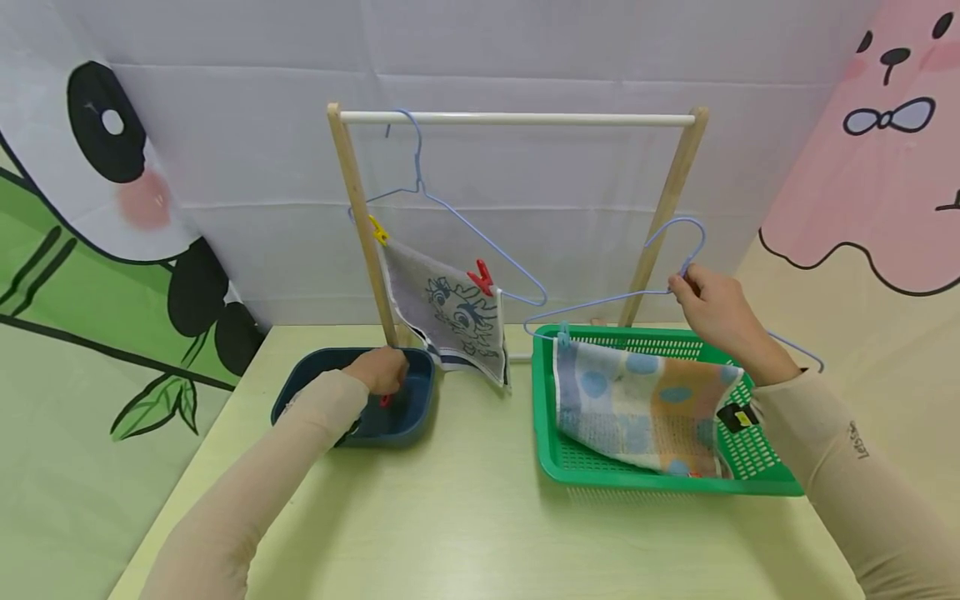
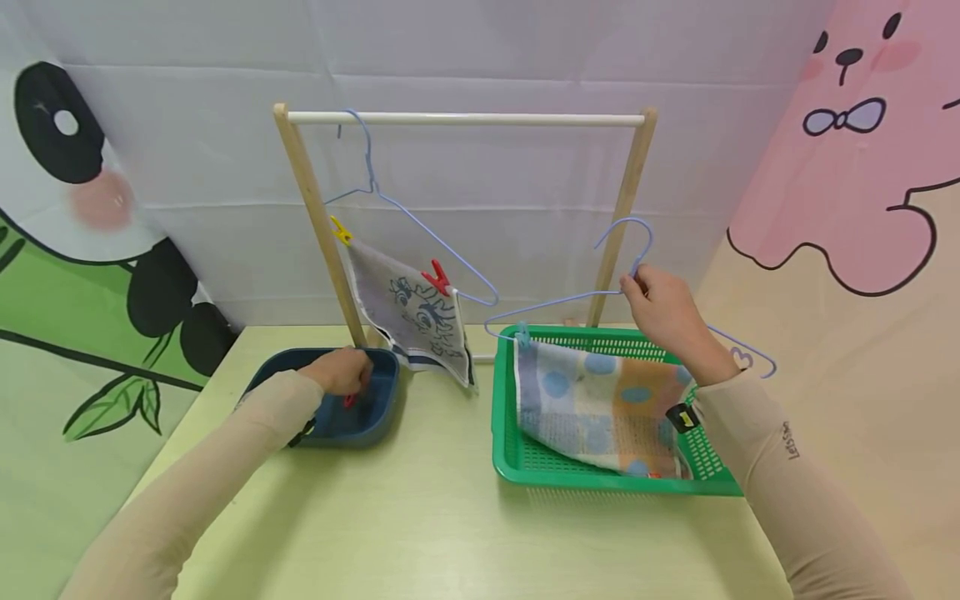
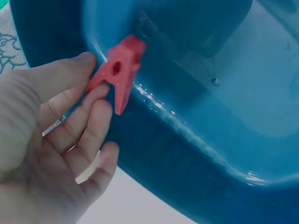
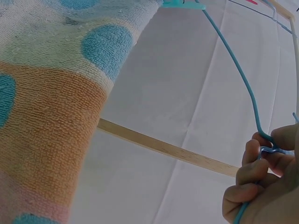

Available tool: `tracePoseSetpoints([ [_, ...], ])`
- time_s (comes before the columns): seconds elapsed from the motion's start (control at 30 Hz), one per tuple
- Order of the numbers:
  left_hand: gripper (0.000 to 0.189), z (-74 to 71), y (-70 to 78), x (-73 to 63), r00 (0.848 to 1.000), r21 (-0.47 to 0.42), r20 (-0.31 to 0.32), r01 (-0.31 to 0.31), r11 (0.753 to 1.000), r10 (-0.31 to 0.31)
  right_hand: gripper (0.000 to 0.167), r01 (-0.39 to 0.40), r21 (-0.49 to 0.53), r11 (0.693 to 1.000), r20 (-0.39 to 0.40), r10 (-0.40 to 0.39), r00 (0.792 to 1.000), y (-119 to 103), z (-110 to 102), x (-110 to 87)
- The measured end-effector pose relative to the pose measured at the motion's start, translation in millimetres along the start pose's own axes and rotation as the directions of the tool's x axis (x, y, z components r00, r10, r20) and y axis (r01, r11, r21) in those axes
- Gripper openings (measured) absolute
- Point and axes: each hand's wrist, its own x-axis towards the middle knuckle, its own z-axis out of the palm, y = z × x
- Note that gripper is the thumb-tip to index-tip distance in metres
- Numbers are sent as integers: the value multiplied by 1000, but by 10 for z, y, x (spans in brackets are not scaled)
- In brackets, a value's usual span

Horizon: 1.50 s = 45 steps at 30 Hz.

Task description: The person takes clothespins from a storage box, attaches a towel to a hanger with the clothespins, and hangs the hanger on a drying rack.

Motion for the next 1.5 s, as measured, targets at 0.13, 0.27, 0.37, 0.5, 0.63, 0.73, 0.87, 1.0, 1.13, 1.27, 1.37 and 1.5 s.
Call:
tracePoseSetpoints([
  [0.13, 18, 22, -5, -2, 999, -11, -38, -26, 1000, 26, 41, 3, 1, 1000, 1, -3, 1000, 3, 7, -3],
  [0.27, 22, 15, 12, -15, 998, -23, -52, -33, 999, 32, 42, 6, 7, 1000, -1, -6, 1000, 5, 8, -10],
  [0.37, 22, -1, 28, -24, 998, -29, -55, -36, 999, 34, 42, 4, 12, 1000, -3, -4, 1000, 7, 8, -11],
  [0.5, 22, -19, 42, -43, 999, -38, -47, -28, 999, 26, 42, 1, 12, 1000, -5, -1, 1000, 3, -1, -9],
  [0.63, 18, -27, 41, -65, 998, -42, -52, -21, 999, 19, 42, 0, 7, 1000, -4, 0, 1000, -16, -21, -8],
  [0.73, 14, -29, 38, -82, 998, -35, -58, -18, 999, 16, 42, -2, 4, 1000, -2, 2, 1000, -29, -40, -12],
  [0.87, 15, -39, 36, -112, 998, -14, -60, -14, 1000, 13, 42, -4, 2, 1000, -10, 4, 1000, -40, -60, -13],
  [1.0, 17, -47, 34, -130, 998, -3, -57, -13, 1000, 12, 42, -2, -4, 1000, -15, 2, 1000, -48, -75, -11],
  [1.13, 16, -71, 43, -156, 998, -4, -58, -9, 1000, 9, 43, 2, -7, 1000, -14, -2, 1000, -45, -87, -4],
  [1.27, 15, -92, 49, -193, 998, -10, -65, -8, 1000, 7, 43, 7, -16, 1000, -6, -8, 1000, -31, -111, 0],
  [1.37, 13, -89, 37, -210, 998, -21, -58, -5, 1000, 4, 43, 8, -27, 1000, 2, -8, 1000, -23, -139, 0],
  [1.5, 10, -82, 3, -242, 998, -47, -60, 13, 999, -16, 43, 21, -44, 999, 6, -21, 1000, -24, -167, 6],
])
